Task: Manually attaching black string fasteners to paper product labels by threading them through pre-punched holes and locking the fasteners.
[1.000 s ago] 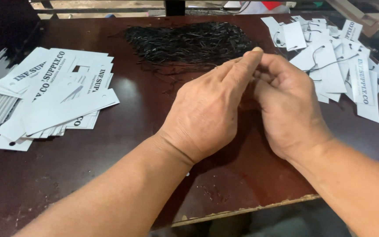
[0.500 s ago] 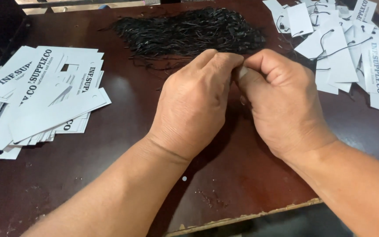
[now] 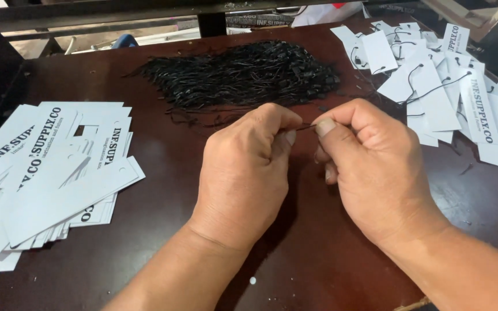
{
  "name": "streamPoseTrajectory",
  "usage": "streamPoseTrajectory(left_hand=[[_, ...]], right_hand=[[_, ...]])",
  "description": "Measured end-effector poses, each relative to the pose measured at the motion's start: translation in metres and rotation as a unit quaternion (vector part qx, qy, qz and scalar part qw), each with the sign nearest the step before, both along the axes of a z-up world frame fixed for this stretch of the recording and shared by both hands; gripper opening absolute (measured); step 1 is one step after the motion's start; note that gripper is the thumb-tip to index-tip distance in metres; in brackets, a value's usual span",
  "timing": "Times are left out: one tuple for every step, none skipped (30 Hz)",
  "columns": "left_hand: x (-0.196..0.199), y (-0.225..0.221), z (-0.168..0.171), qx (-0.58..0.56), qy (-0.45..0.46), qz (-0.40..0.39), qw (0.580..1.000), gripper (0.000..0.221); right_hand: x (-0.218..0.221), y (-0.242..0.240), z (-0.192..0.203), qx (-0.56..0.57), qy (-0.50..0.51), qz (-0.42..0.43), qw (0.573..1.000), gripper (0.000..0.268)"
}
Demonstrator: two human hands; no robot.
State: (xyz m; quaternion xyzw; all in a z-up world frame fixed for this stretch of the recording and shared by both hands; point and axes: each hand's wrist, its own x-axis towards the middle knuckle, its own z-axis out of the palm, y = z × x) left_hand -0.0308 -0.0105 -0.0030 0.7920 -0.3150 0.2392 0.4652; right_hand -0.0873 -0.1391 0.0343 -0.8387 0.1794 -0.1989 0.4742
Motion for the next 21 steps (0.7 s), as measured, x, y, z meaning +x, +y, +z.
streamPoseTrajectory(left_hand=[[0.001, 0.000, 0.000, 0.000, -0.001, -0.002, 1.000, 0.012], [0.002, 0.000, -0.001, 0.003, 0.006, -0.009, 1.000, 0.014], [0.003, -0.001, -0.002, 0.006, 0.012, -0.016, 1.000, 0.016], [0.002, -0.002, 0.000, 0.005, 0.014, -0.013, 1.000, 0.016], [0.001, -0.002, 0.002, 0.008, 0.043, -0.033, 0.998, 0.017], [0.000, -0.002, 0.004, 0.011, 0.072, -0.049, 0.996, 0.018], [0.001, -0.001, 0.004, 0.009, 0.074, -0.043, 0.996, 0.018], [0.002, 0.000, 0.004, 0.012, 0.095, -0.038, 0.995, 0.016], [0.003, -0.001, 0.005, 0.015, 0.116, -0.033, 0.993, 0.015], [0.002, 0.000, 0.005, 0.012, 0.115, -0.030, 0.993, 0.015], [0.002, 0.001, 0.005, 0.003, 0.117, -0.033, 0.993, 0.011], [0.002, 0.001, 0.006, -0.006, 0.119, -0.037, 0.992, 0.008], [0.002, 0.002, 0.005, -0.007, 0.118, -0.034, 0.992, 0.008], [0.001, 0.002, 0.004, -0.008, 0.098, -0.036, 0.994, 0.006], [0.001, 0.002, 0.003, -0.010, 0.079, -0.037, 0.996, 0.004], [0.001, 0.003, 0.004, -0.010, 0.077, -0.038, 0.996, 0.004], [0.001, 0.003, 0.005, -0.006, 0.079, -0.023, 0.997, 0.004], [0.000, 0.003, 0.005, -0.002, 0.082, -0.009, 0.997, 0.005], [0.000, 0.003, 0.005, -0.002, 0.081, -0.010, 0.997, 0.005], [0.000, 0.003, 0.005, -0.009, 0.075, -0.013, 0.997, 0.006], [0.000, 0.004, 0.006, -0.015, 0.070, -0.016, 0.997, 0.007]], right_hand=[[0.000, 0.000, 0.000, 0.000, -0.001, -0.002, 1.000, 0.019], [-0.001, 0.000, -0.001, -0.014, 0.009, 0.001, 1.000, 0.019], [-0.001, -0.001, -0.003, -0.028, 0.018, 0.004, 0.999, 0.018], [-0.001, -0.003, -0.005, -0.029, 0.020, 0.007, 0.999, 0.018], [-0.002, -0.004, -0.007, -0.026, 0.006, 0.019, 0.999, 0.018], [-0.001, -0.005, -0.009, -0.024, -0.008, 0.034, 0.999, 0.017], [-0.002, -0.002, -0.006, -0.025, -0.006, 0.041, 0.999, 0.017], [-0.003, 0.001, -0.003, -0.046, 0.028, 0.018, 0.998, 0.019], [-0.004, 0.003, 0.001, -0.066, 0.061, -0.005, 0.996, 0.021], [-0.004, 0.002, -0.002, -0.068, 0.060, -0.001, 0.996, 0.021], [-0.003, 0.000, -0.004, -0.064, 0.040, 0.011, 0.997, 0.020], [-0.003, -0.002, -0.006, -0.060, 0.020, 0.022, 0.998, 0.018], [-0.002, -0.002, -0.006, -0.061, 0.019, 0.025, 0.998, 0.018], [-0.002, -0.002, -0.006, -0.059, 0.027, 0.014, 0.998, 0.019], [-0.001, -0.002, -0.006, -0.057, 0.035, 0.003, 0.998, 0.019], [0.000, 0.000, -0.003, -0.057, 0.033, 0.003, 0.998, 0.019], [0.000, 0.002, -0.001, -0.045, 0.062, -0.015, 0.997, 0.018], [0.000, 0.004, 0.001, -0.033, 0.092, -0.034, 0.995, 0.017], [0.000, 0.003, 0.001, -0.033, 0.091, -0.035, 0.995, 0.017], [0.000, 0.002, 0.002, -0.045, 0.102, -0.031, 0.993, 0.017], [0.000, 0.002, 0.002, -0.058, 0.114, -0.026, 0.991, 0.017]])
